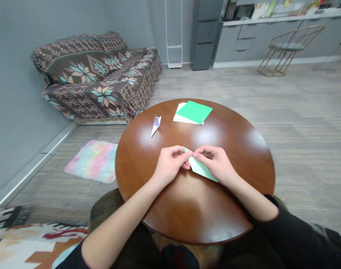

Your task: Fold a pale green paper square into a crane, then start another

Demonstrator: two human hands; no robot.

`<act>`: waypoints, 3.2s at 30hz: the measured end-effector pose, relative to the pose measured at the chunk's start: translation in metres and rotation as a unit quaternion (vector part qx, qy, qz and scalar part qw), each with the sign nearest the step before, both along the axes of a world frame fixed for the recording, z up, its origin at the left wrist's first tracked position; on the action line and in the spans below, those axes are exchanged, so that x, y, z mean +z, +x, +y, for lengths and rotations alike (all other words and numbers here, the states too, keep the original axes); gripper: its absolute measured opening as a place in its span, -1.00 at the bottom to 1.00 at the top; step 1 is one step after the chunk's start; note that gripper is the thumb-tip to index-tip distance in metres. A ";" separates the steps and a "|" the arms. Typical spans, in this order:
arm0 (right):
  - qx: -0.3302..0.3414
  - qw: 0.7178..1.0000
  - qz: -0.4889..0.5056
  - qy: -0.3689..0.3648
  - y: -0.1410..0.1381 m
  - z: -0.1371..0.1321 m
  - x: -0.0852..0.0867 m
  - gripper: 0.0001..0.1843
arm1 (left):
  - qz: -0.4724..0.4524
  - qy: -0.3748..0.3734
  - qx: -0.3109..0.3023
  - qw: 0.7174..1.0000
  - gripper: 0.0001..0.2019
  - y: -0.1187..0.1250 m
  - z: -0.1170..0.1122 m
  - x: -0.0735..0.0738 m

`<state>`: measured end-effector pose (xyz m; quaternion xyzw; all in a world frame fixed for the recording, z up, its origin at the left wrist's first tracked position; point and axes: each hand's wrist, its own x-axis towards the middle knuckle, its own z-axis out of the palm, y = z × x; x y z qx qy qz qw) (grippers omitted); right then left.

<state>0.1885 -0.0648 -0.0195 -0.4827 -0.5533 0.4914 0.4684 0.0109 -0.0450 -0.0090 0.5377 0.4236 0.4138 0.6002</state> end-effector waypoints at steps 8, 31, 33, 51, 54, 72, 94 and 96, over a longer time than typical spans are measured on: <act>-0.005 1.000 0.013 -0.002 -0.002 0.000 0.002 -0.79 | -0.038 -0.013 -0.001 0.999 -0.78 0.002 0.002 -0.004; 0.011 1.000 -0.005 -0.004 -0.004 -0.002 0.003 -0.81 | -0.097 -0.057 0.037 0.993 -0.79 0.001 0.004 -0.004; 0.010 1.000 -0.008 -0.003 -0.004 -0.003 0.003 -0.82 | -0.099 -0.061 0.042 0.992 -0.81 0.001 0.005 -0.003; 0.012 1.000 -0.002 -0.006 -0.004 -0.003 0.000 -0.79 | -0.032 -0.008 0.008 0.999 -0.78 -0.001 0.003 -0.004; 0.014 1.000 -0.003 -0.005 -0.005 -0.003 0.000 -0.79 | -0.034 0.004 0.006 0.999 -0.79 -0.002 0.003 -0.005; -0.006 0.995 -0.081 0.052 -0.003 -0.007 0.002 -0.72 | 0.000 0.008 0.009 1.000 -0.72 -0.002 0.003 -0.003; -0.028 0.998 -0.058 -0.001 -0.003 -0.003 0.001 -0.89 | -0.054 -0.042 0.081 0.994 -0.75 -0.003 0.003 -0.005; -0.030 0.998 -0.061 -0.005 -0.002 -0.003 0.001 -0.89 | -0.075 -0.044 0.092 0.992 -0.75 -0.004 0.005 -0.004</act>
